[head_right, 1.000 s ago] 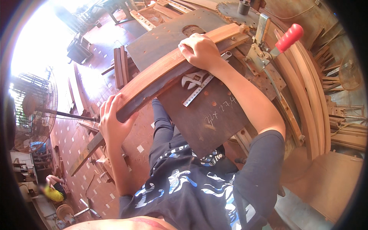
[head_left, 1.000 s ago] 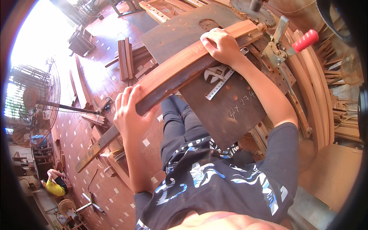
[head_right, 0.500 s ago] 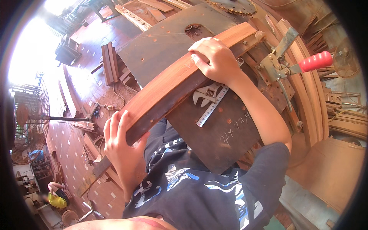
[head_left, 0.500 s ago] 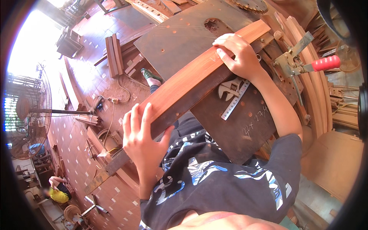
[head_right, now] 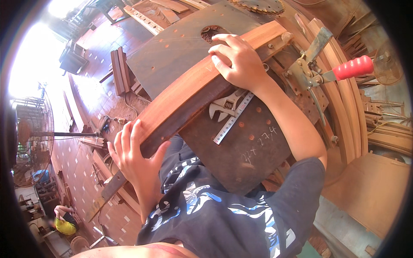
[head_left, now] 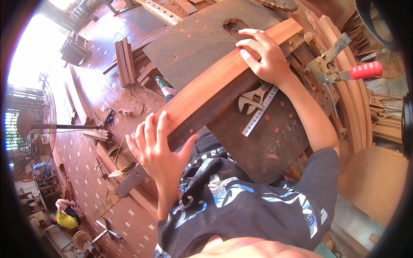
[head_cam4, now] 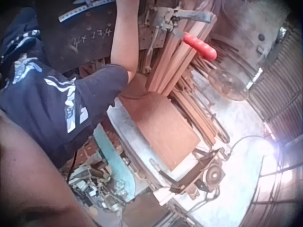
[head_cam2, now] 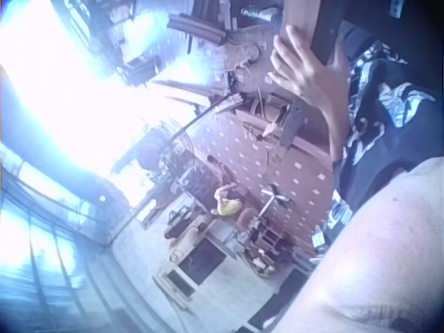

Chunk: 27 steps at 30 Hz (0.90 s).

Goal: The person repeatedly rubs a long wooden plank against a stationary surface on a workbench, flipping the plank over several times to sand different sides. The hands hold the plank and move it back and forth in a consistent motion.

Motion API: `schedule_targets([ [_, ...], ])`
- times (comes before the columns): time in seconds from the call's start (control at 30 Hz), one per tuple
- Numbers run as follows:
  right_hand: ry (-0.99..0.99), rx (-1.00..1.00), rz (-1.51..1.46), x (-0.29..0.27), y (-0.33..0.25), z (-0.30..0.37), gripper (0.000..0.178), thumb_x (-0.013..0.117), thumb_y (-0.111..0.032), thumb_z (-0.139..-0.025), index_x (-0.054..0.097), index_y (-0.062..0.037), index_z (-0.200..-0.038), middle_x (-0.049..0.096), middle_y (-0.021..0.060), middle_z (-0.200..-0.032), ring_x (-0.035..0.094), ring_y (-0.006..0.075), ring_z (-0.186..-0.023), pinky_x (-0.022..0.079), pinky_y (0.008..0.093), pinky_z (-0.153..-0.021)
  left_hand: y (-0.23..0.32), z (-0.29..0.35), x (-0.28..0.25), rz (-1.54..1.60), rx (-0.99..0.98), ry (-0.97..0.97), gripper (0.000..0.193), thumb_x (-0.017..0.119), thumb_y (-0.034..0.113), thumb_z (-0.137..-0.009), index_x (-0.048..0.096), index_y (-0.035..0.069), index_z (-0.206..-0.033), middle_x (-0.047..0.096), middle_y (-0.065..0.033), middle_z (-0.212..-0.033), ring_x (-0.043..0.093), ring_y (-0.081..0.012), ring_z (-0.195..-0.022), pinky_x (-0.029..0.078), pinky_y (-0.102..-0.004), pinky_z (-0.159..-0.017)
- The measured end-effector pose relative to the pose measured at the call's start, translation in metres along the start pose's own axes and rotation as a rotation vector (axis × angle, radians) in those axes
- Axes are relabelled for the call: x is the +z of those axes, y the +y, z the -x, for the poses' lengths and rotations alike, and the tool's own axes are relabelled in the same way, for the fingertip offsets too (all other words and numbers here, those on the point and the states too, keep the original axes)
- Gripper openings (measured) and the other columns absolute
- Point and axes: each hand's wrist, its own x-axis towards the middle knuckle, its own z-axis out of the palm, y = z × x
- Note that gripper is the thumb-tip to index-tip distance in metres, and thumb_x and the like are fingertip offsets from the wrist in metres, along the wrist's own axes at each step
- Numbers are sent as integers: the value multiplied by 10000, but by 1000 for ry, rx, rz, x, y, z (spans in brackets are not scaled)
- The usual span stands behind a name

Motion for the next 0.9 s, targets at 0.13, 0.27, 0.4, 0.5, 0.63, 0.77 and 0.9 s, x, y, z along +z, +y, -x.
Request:
schedule_targets([
  [0.13, 25, -10, -3, 1, -2, -1, 189, 685, -183, -937, 754, -77, -1078, 643, 97, -1356, 587, 309, -1286, 473, 442, -1082, 2, 3, 7, -78, -21, 44, 883, 826, 739, -681, 673, 162, -1332, 650, -57, -1369, 579, -297, -1293, 304, -639, -1176],
  [0.27, 66, -31, 5, 3, 1, 0, 176, 686, -182, -932, 764, -76, -1048, 655, 95, -1320, 597, 304, -1264, 485, 432, -1060, 3, 3, 11, -108, -20, 101, 883, 815, 754, -679, 683, 182, -1338, 687, -73, -1332, 610, -294, -1285, 310, -609, -1196],
  [0.4, 97, -61, -17, 5, 4, -1, 156, 693, -180, -923, 785, -73, -989, 677, 85, -1231, 619, 282, -1195, 507, 417, -1014, 1, 3, 16, -135, 4, 139, 840, 784, 755, -726, 680, 175, -1325, 691, -62, -1327, 626, -297, -1264, 341, -580, -1178],
  [0.5, 119, -67, -25, 9, 5, -1, 145, 700, -171, -914, 799, -79, -964, 680, 67, -1139, 627, 260, -1118, 521, 404, -967, 1, 2, 18, -127, -4, 147, 781, 765, 724, -779, 680, 163, -1315, 693, -62, -1318, 629, -297, -1259, 360, -571, -1161],
  [0.63, 141, -57, -64, 7, 1, -1, 151, 712, -176, -908, 817, -95, -980, 650, 41, -1038, 621, 243, -1039, 525, 394, -914, 1, 1, 18, -162, -13, 207, 682, 742, 658, -849, 692, 129, -1275, 714, -74, -1262, 648, -304, -1216, 426, -519, -1103],
  [0.77, 143, -67, -50, 8, 3, -2, 153, 715, -202, -912, 821, -99, -954, 646, 35, -1041, 621, 238, -1039, 517, 401, -929, -4, 0, 28, -145, -42, 274, 708, 705, 698, -856, 715, 89, -1216, 721, -112, -1207, 653, -341, -1165, 455, -503, -1060],
  [0.9, 128, -67, -24, 7, 4, -2, 196, 709, -234, -918, 783, -112, -1052, 666, 41, -1107, 623, 252, -1110, 509, 413, -978, -5, 1, 30, -174, -68, 292, 682, 688, 686, -880, 727, 87, -1204, 733, -99, -1204, 662, -331, -1170, 467, -486, -1032],
])
